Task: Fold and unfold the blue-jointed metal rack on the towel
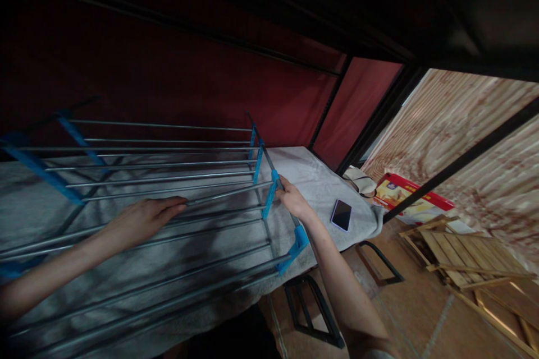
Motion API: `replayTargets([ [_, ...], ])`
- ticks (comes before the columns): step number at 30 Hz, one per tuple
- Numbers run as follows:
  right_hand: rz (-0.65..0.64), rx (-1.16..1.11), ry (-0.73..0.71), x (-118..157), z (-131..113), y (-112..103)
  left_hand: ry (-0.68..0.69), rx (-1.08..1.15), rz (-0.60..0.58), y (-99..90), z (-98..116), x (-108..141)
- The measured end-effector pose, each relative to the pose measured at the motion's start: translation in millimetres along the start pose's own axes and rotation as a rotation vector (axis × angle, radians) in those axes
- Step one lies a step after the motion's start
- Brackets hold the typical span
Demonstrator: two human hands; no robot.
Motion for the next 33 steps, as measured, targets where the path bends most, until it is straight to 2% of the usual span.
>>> replayTargets([
  [5, -0.003, -0.004, 0.004, 0, 3, -1, 0.007, 0.025, -0.012, -4.3, 1, -2],
  [12, 0.005, -0.013, -0.002, 1, 1, -2, 0.032, 0.087, -0.007, 1.6, -7, -7],
  [18, 0.013, -0.005, 0.027, 2, 2, -2, 0.036, 0.063, -0.034, 6.1, -4, -7],
  [26, -0.002, -0.018, -0.006, 1, 3, -1, 0.044, 0.061, -0.018, 9.8, -4, -8],
  [33, -0.02, 0.09, -0.022, 3, -6, 0, 0.046, 0.016, -0.016, -1.8, 2, -6],
])
Point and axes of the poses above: each hand's wrist, its own x-axis away from the middle knuckle, its own y-axis out of the palm, z = x × y, the point moved 9 cm from there along -x, towards the middle knuckle, and after that the axes turned 14 degrees about -z, right-handed, at the moved point
